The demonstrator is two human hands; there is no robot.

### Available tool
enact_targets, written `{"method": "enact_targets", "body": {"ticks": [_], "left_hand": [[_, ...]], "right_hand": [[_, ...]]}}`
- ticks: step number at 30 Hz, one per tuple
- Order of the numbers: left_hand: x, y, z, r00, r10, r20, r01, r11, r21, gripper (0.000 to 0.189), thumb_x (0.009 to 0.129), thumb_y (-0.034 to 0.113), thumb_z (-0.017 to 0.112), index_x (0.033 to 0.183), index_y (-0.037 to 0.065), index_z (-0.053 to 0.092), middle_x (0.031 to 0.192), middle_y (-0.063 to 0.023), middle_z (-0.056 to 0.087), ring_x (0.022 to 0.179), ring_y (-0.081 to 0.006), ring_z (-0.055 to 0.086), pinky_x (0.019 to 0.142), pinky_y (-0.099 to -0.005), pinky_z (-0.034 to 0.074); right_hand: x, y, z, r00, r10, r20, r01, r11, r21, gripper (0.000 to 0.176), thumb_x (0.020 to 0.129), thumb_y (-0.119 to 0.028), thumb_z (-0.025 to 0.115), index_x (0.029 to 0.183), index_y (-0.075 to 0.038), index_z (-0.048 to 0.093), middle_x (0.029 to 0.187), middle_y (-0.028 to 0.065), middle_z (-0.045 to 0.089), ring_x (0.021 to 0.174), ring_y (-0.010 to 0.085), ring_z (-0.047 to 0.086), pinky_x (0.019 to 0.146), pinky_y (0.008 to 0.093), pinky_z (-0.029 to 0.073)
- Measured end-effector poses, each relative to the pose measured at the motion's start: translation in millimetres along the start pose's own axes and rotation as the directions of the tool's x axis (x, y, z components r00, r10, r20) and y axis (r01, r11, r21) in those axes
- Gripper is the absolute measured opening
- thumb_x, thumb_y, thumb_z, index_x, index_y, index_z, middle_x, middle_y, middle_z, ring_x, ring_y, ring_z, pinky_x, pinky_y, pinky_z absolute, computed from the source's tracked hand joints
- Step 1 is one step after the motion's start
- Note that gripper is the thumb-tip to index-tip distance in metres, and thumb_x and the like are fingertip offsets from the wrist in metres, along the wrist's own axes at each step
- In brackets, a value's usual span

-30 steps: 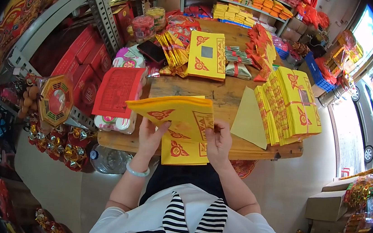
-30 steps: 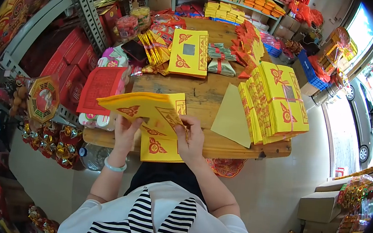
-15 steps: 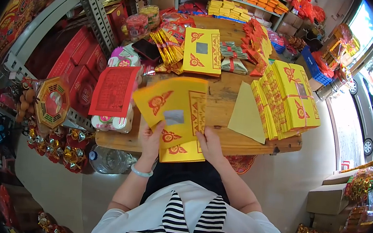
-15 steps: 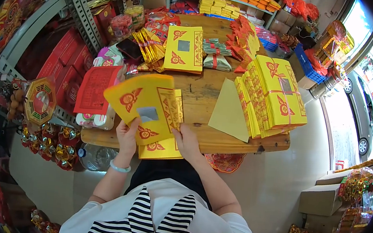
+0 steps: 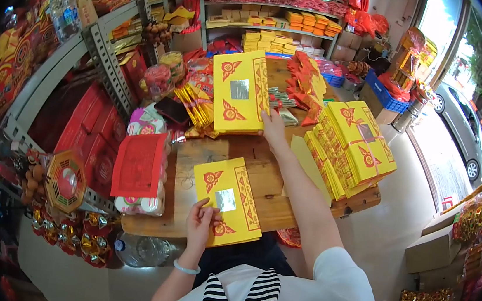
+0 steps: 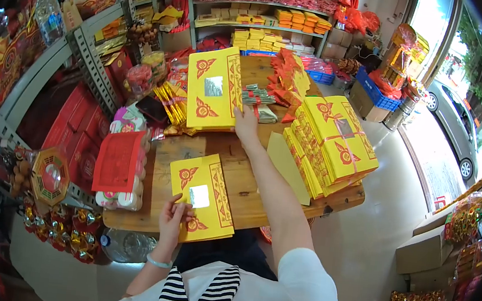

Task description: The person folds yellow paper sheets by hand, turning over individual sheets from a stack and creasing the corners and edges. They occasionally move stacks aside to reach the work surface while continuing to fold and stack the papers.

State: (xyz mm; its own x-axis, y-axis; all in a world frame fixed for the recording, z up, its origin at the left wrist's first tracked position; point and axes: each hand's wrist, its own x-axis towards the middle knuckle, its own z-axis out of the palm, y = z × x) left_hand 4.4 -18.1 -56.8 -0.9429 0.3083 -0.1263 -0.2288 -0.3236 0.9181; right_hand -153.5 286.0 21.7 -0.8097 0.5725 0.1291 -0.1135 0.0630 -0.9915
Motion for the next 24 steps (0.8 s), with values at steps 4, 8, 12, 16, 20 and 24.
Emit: {"method": "enact_targets", "body": {"ticks": [4, 8, 12, 16, 20, 24], "left_hand": [[8, 6, 2, 1.0, -0.022, 0.015, 0.021, 1.0, 0.006, 0.037, 0.101, 0.013, 0.053, 0.134, 0.0, 0.045, 0.101, -0.0114, 0.065, 0.076, -0.0143, 0.065, 0.068, -0.0205, 0.054], [11, 14, 4, 0.998, -0.051, 0.037, 0.05, 0.999, 0.002, 0.035, 0.101, 0.013, 0.053, 0.132, 0.0, 0.046, 0.1, -0.0111, 0.065, 0.078, -0.0141, 0.066, 0.071, -0.0204, 0.054], [19, 24, 8, 0.998, -0.04, 0.039, 0.04, 0.999, 0.001, 0.033, 0.101, 0.013, 0.053, 0.13, 0.0, 0.048, 0.101, -0.0109, 0.064, 0.079, -0.0138, 0.064, 0.072, -0.0214, 0.054], [3, 15, -6, 1.0, 0.003, -0.013, -0.003, 1.0, -0.018, 0.03, 0.101, 0.011, 0.052, 0.13, 0.003, 0.049, 0.101, -0.0105, 0.063, 0.079, -0.0137, 0.062, 0.07, -0.0216, 0.052], [-21, 8, -26, 0.971, 0.045, -0.237, -0.038, 0.999, 0.033, 0.026, 0.101, 0.015, 0.054, 0.125, 0.005, 0.054, 0.098, -0.0054, 0.062, 0.076, -0.0095, 0.058, 0.064, -0.0177, 0.047], [-17, -4, -52, 0.952, 0.156, -0.265, -0.123, 0.983, 0.136, 0.023, 0.1, 0.018, 0.055, 0.121, 0.007, 0.057, 0.092, -0.0035, 0.061, 0.069, -0.0081, 0.056, 0.059, -0.0177, 0.045]], "right_hand": [[58, 25, 3, 0.999, 0.044, -0.018, -0.047, 0.978, -0.202, 0.025, 0.096, -0.02, 0.055, 0.107, 0.001, 0.06, 0.084, 0.0119, 0.062, 0.047, 0.0154, 0.053, 0.042, 0.0259, 0.046], [71, 49, -7, 0.995, 0.097, -0.035, -0.103, 0.914, -0.392, 0.034, 0.092, -0.019, 0.057, 0.108, 0.01, 0.057, 0.089, 0.0215, 0.065, 0.046, 0.0262, 0.06, 0.043, 0.0315, 0.051], [54, 35, -18, 0.991, -0.13, -0.041, 0.073, 0.76, -0.646, 0.03, 0.09, -0.02, 0.062, 0.103, 0.006, 0.059, 0.087, 0.02, 0.065, 0.064, 0.029, 0.066, 0.056, 0.0369, 0.053], [-30, 12, -36, 0.895, -0.436, 0.094, 0.318, 0.476, -0.82, 0.031, 0.088, -0.025, 0.066, 0.101, 0.003, 0.059, 0.083, 0.0176, 0.065, 0.077, 0.0327, 0.065, 0.068, 0.0421, 0.052], [-139, 31, -63, 0.967, -0.031, 0.252, 0.182, 0.778, -0.602, 0.034, 0.091, -0.027, 0.064, 0.115, -0.004, 0.064, 0.073, 0.0032, 0.061, 0.061, 0.0142, 0.056, 0.056, 0.0277, 0.045], [-217, 19, -92, 0.857, 0.257, 0.447, -0.021, 0.884, -0.468, 0.032, 0.093, -0.025, 0.064, 0.115, -0.002, 0.065, 0.077, 0.0032, 0.067, 0.06, 0.0114, 0.057, 0.058, 0.0226, 0.046]]}}
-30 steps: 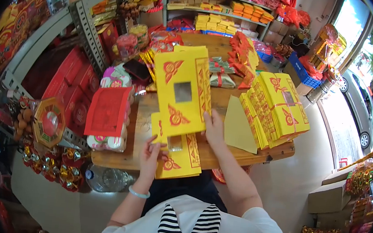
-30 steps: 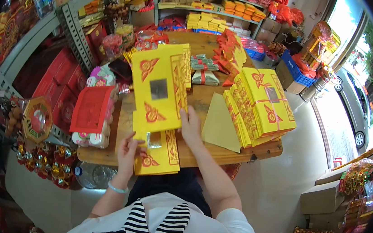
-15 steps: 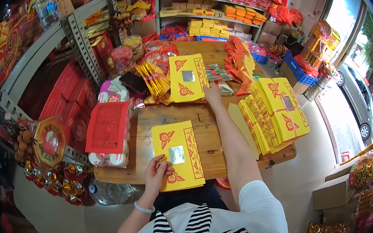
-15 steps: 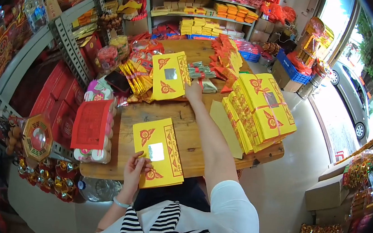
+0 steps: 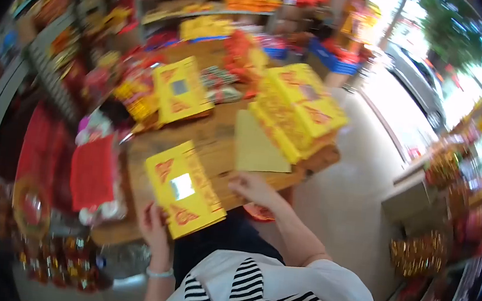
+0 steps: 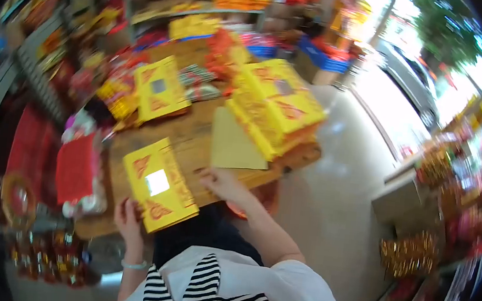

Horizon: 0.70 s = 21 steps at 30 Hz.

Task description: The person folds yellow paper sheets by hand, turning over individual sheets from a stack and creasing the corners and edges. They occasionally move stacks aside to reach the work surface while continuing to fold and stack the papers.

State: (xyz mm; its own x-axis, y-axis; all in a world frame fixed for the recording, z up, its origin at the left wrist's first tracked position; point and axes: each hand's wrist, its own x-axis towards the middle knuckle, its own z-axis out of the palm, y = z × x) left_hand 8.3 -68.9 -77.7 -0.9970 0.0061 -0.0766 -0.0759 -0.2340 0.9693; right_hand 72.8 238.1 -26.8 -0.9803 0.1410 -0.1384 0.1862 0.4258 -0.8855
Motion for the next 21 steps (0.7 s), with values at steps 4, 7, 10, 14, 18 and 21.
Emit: {"method": "enact_targets", "body": {"ticks": [4, 7, 10, 14, 18, 21], "left_hand": [[23, -8, 12, 0.994, 0.101, 0.037, -0.103, 0.993, 0.062, 0.021, 0.101, 0.02, 0.054, 0.117, 0.007, 0.059, 0.085, -0.0012, 0.061, 0.066, -0.0069, 0.055, 0.055, -0.0164, 0.042], [31, -7, 25, 0.988, 0.119, 0.094, -0.123, 0.992, 0.036, 0.021, 0.101, 0.02, 0.054, 0.116, 0.007, 0.059, 0.084, -0.0008, 0.061, 0.066, -0.0068, 0.055, 0.054, -0.0165, 0.042], [38, -12, 23, 0.988, 0.125, 0.085, -0.127, 0.992, 0.019, 0.02, 0.101, 0.02, 0.054, 0.114, 0.006, 0.059, 0.083, -0.0006, 0.061, 0.066, -0.0067, 0.055, 0.054, -0.0167, 0.042], [47, -18, 22, 0.978, 0.138, 0.153, -0.139, 0.99, -0.002, 0.019, 0.101, 0.019, 0.054, 0.112, 0.005, 0.058, 0.086, -0.0018, 0.062, 0.067, -0.0068, 0.055, 0.054, -0.0167, 0.043], [51, -21, 29, 0.978, 0.084, 0.189, -0.087, 0.996, 0.01, 0.022, 0.099, 0.02, 0.057, 0.113, 0.004, 0.059, 0.086, -0.0039, 0.062, 0.066, -0.0078, 0.055, 0.054, -0.0178, 0.045], [50, -6, 64, 0.984, 0.087, 0.156, -0.098, 0.993, 0.066, 0.023, 0.097, 0.021, 0.06, 0.113, 0.004, 0.062, 0.082, -0.0036, 0.062, 0.065, -0.0081, 0.055, 0.053, -0.0183, 0.046]], "right_hand": [[-76, -1, -48, 0.995, -0.063, -0.071, 0.051, 0.986, -0.16, 0.031, 0.094, -0.022, 0.063, 0.115, 0.001, 0.064, 0.079, 0.0052, 0.067, 0.063, 0.0116, 0.059, 0.06, 0.0226, 0.047], [-131, -2, -84, 0.944, -0.03, -0.328, -0.031, 0.984, -0.178, 0.031, 0.091, -0.018, 0.066, 0.117, -0.001, 0.064, 0.081, 0.0051, 0.067, 0.065, 0.0111, 0.058, 0.061, 0.0234, 0.047], [-181, -15, -117, 0.836, -0.031, -0.548, -0.045, 0.991, -0.124, 0.036, 0.089, -0.021, 0.067, 0.12, -0.005, 0.06, 0.078, 0.0052, 0.066, 0.063, 0.0139, 0.058, 0.059, 0.027, 0.046], [-236, -38, -181, 0.427, -0.102, -0.898, 0.025, 0.995, -0.101, 0.056, 0.09, -0.014, 0.063, 0.142, -0.008, 0.045, 0.07, -0.001, 0.064, 0.056, 0.0092, 0.054, 0.052, 0.0229, 0.042], [-277, -85, -238, 0.062, -0.235, -0.97, -0.214, 0.946, -0.243, 0.063, 0.095, -0.02, 0.062, 0.15, -0.013, 0.032, 0.067, 0.0023, 0.066, 0.054, 0.0105, 0.055, 0.054, 0.0242, 0.043], [-302, -58, -322, 0.158, 0.041, -0.987, -0.214, 0.977, 0.006, 0.07, 0.092, -0.029, 0.066, 0.149, -0.006, 0.033, 0.065, 0.0026, 0.067, 0.048, 0.0123, 0.052, 0.05, 0.0212, 0.044]]}}
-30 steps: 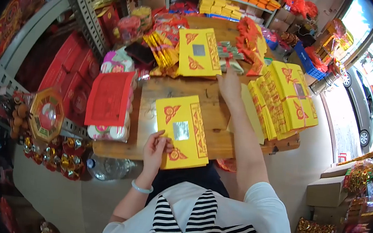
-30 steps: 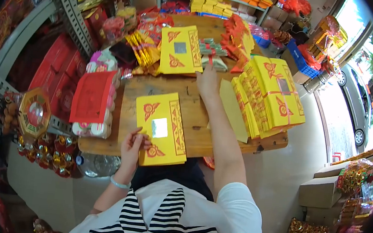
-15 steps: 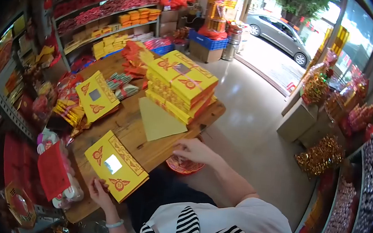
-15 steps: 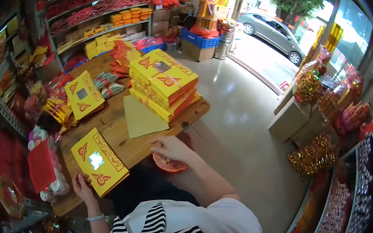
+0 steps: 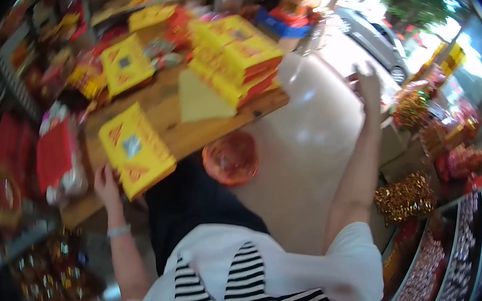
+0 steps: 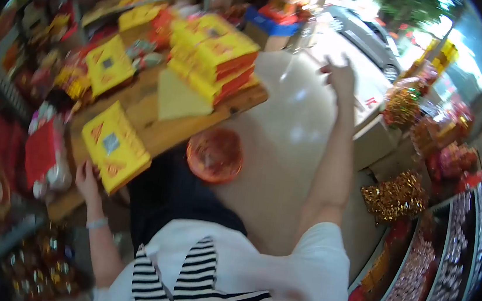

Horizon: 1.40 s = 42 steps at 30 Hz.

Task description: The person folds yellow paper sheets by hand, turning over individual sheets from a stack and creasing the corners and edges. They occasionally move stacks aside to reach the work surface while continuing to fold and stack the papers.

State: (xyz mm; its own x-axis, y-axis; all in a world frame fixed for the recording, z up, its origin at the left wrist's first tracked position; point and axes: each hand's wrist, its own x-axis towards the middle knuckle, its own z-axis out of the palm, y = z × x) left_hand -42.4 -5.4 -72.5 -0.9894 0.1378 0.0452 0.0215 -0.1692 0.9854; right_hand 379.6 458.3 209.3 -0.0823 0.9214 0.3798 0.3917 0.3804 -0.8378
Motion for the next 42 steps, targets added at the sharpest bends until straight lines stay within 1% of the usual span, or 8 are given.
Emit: {"method": "enact_targets", "body": {"ticks": [3, 5, 6, 14, 20, 23, 27, 42], "left_hand": [[-4, -8, -7, 0.996, 0.062, 0.07, -0.064, 0.998, 0.024, 0.02, 0.097, 0.019, 0.06, 0.11, 0.005, 0.062, 0.083, -0.0031, 0.062, 0.066, -0.0074, 0.055, 0.054, -0.0178, 0.046], [-7, -12, -15, 0.999, 0.014, 0.031, -0.012, 0.998, -0.06, 0.02, 0.097, 0.015, 0.059, 0.112, 0.002, 0.059, 0.085, -0.0068, 0.063, 0.067, -0.0099, 0.057, 0.054, -0.0191, 0.047], [-4, -14, -20, 0.999, 0.024, 0.036, -0.022, 0.998, -0.057, 0.02, 0.098, 0.014, 0.058, 0.113, 0.002, 0.059, 0.086, -0.0075, 0.063, 0.067, -0.0105, 0.057, 0.054, -0.0193, 0.047], [-12, -15, -37, 0.999, 0.037, 0.025, -0.036, 0.999, -0.037, 0.019, 0.098, 0.013, 0.056, 0.112, 0.0, 0.058, 0.086, -0.0086, 0.064, 0.067, -0.0109, 0.058, 0.054, -0.0195, 0.047], [-15, -40, -74, 0.999, 0.04, -0.019, -0.041, 0.998, -0.044, 0.021, 0.097, 0.013, 0.057, 0.114, 0.001, 0.059, 0.085, -0.0082, 0.064, 0.064, -0.0102, 0.056, 0.052, -0.0198, 0.046], [-7, -46, -106, 0.992, 0.075, -0.104, -0.063, 0.992, 0.108, 0.02, 0.096, 0.017, 0.059, 0.111, 0.004, 0.063, 0.081, -0.0047, 0.062, 0.063, -0.0092, 0.057, 0.052, -0.0187, 0.047], [9, -56, -97, 0.997, 0.061, -0.04, -0.059, 0.997, 0.048, 0.024, 0.098, 0.024, 0.059, 0.112, 0.004, 0.062, 0.083, -0.0035, 0.062, 0.065, -0.0074, 0.055, 0.053, -0.0176, 0.046], [22, -52, -12, 0.975, 0.219, 0.05, -0.224, 0.95, 0.218, 0.025, 0.095, 0.023, 0.061, 0.107, 0.001, 0.065, 0.077, -0.0029, 0.062, 0.059, -0.0086, 0.05, 0.05, -0.0205, 0.043]], "right_hand": [[-18, -14, -8, 0.929, -0.312, -0.201, 0.335, 0.938, 0.09, 0.065, 0.093, -0.026, 0.065, 0.145, -0.002, 0.034, 0.07, 0.006, 0.067, 0.047, 0.0091, 0.049, 0.042, 0.0202, 0.038], [-41, -26, 25, 0.951, -0.085, -0.296, 0.192, 0.916, 0.353, 0.027, 0.095, -0.023, 0.061, 0.112, -0.002, 0.062, 0.075, 0.0075, 0.069, 0.044, 0.0059, 0.045, 0.036, 0.0174, 0.031], [-23, -7, 32, 0.997, -0.071, -0.037, 0.08, 0.859, 0.505, 0.027, 0.095, -0.025, 0.062, 0.111, -0.003, 0.057, 0.076, 0.0097, 0.069, 0.044, 0.0041, 0.046, 0.034, 0.0155, 0.027], [-74, -29, 57, 0.913, -0.283, -0.295, 0.399, 0.771, 0.495, 0.023, 0.097, -0.022, 0.059, 0.098, 0.001, 0.06, 0.087, 0.0141, 0.07, 0.051, 0.0071, 0.052, 0.039, 0.0146, 0.033], [-14, 32, 59, 0.998, -0.029, -0.057, 0.064, 0.485, 0.872, 0.046, 0.097, -0.019, 0.054, 0.132, 0.004, 0.035, 0.094, 0.0168, 0.071, 0.053, 0.0092, 0.056, 0.039, 0.0153, 0.034], [-62, 1, 62, 0.866, 0.035, -0.498, 0.351, 0.667, 0.657, 0.067, 0.095, -0.019, 0.056, 0.147, -0.014, 0.013, 0.086, 0.0115, 0.072, 0.046, 0.0099, 0.054, 0.036, 0.0165, 0.031], [-21, 36, 21, 0.912, 0.167, -0.376, 0.212, 0.592, 0.777, 0.084, 0.097, -0.017, 0.05, 0.154, -0.011, -0.011, 0.088, 0.0109, 0.072, 0.044, 0.0095, 0.049, 0.037, 0.018, 0.028], [-151, 4, 9, 0.953, -0.08, -0.291, 0.249, 0.751, 0.611, 0.04, 0.1, -0.019, 0.053, 0.136, -0.004, 0.046, 0.079, 0.0061, 0.065, 0.051, 0.0053, 0.047, 0.045, 0.0164, 0.031]]}}
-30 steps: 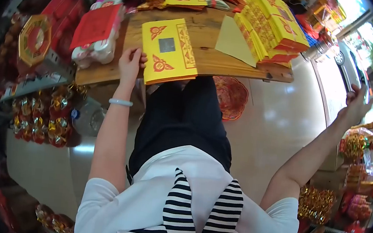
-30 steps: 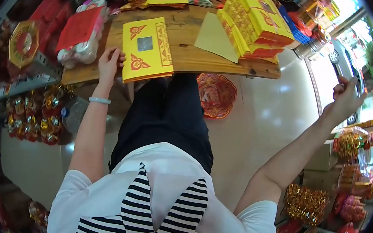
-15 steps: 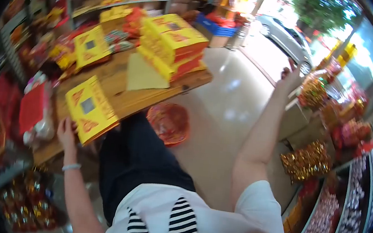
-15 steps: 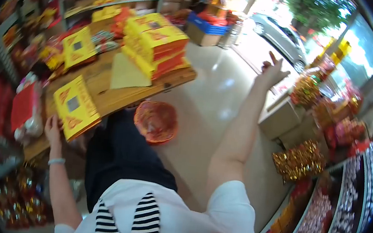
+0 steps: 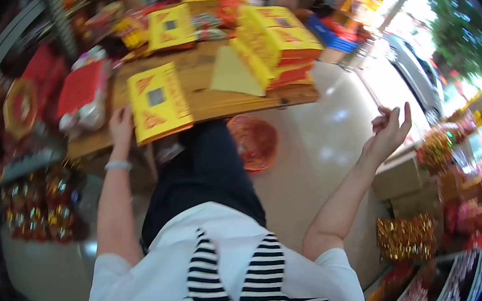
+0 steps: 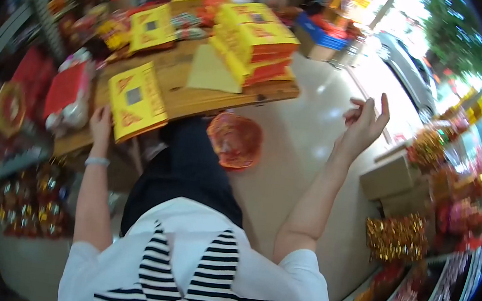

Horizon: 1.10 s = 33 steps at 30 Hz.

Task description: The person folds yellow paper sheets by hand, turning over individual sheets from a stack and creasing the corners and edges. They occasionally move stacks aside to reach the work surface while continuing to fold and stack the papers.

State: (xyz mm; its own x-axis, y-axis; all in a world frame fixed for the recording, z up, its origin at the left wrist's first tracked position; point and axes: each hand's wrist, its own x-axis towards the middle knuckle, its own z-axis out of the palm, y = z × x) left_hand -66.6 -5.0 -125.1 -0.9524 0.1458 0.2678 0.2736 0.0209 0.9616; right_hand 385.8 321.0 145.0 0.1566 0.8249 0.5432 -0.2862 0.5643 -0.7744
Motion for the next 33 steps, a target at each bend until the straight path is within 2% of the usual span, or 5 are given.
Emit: {"method": "enact_targets", "body": {"ticks": [3, 11, 16, 21, 33], "left_hand": [[-17, 22, -10, 0.997, -0.067, -0.028, 0.065, 0.996, -0.06, 0.024, 0.096, 0.021, 0.06, 0.105, 0.0, 0.065, 0.078, -0.0053, 0.063, 0.056, -0.0098, 0.051, 0.048, -0.0211, 0.044], [-148, 51, -16, 0.899, 0.263, -0.35, -0.194, 0.956, 0.22, 0.017, 0.098, 0.017, 0.053, 0.096, 0.001, 0.061, 0.087, -0.0105, 0.062, 0.074, -0.0232, 0.055, 0.071, -0.0329, 0.046], [-225, -65, -10, 0.977, -0.039, 0.208, -0.175, 0.405, 0.897, 0.015, 0.092, 0.017, 0.06, 0.096, 0.002, 0.061, 0.092, -0.0118, 0.065, 0.085, -0.032, 0.063, 0.076, -0.0371, 0.05], [-184, -50, -15, 0.836, -0.333, 0.437, -0.149, 0.628, 0.764, 0.016, 0.092, 0.017, 0.058, 0.097, 0.002, 0.061, 0.1, -0.0138, 0.066, 0.088, -0.0336, 0.064, 0.077, -0.0385, 0.051], [-220, 85, -7, 0.496, -0.431, 0.754, -0.273, 0.747, 0.606, 0.023, 0.092, 0.022, 0.062, 0.104, 0.003, 0.059, 0.096, -0.0128, 0.069, 0.081, -0.0301, 0.066, 0.073, -0.0361, 0.051]], "right_hand": [[-86, 62, 8, 0.93, 0.272, 0.247, -0.234, 0.957, -0.171, 0.024, 0.099, -0.016, 0.051, 0.12, -0.007, 0.059, 0.075, 0.0022, 0.058, 0.057, 0.0071, 0.047, 0.051, 0.0192, 0.038], [-314, 157, 52, 0.062, -0.048, 0.997, 0.838, 0.545, -0.025, 0.019, 0.087, -0.024, 0.066, 0.093, -0.007, 0.061, 0.102, 0.01, 0.062, 0.084, 0.0296, 0.059, 0.072, 0.0362, 0.049], [-306, 156, 54, 0.045, -0.193, 0.98, 0.76, 0.644, 0.091, 0.013, 0.09, -0.018, 0.06, 0.09, -0.006, 0.056, 0.092, 0.0114, 0.062, 0.076, 0.0315, 0.056, 0.069, 0.0379, 0.048], [-291, 128, 25, -0.285, 0.174, 0.943, 0.37, 0.927, -0.059, 0.012, 0.09, -0.015, 0.06, 0.088, -0.005, 0.055, 0.077, 0.0128, 0.061, 0.072, 0.0325, 0.059, 0.07, 0.0393, 0.048], [-280, 103, 23, -0.223, 0.106, 0.969, 0.273, 0.961, -0.042, 0.012, 0.089, -0.016, 0.063, 0.087, -0.005, 0.058, 0.083, 0.0102, 0.063, 0.076, 0.0296, 0.06, 0.07, 0.037, 0.048]]}}
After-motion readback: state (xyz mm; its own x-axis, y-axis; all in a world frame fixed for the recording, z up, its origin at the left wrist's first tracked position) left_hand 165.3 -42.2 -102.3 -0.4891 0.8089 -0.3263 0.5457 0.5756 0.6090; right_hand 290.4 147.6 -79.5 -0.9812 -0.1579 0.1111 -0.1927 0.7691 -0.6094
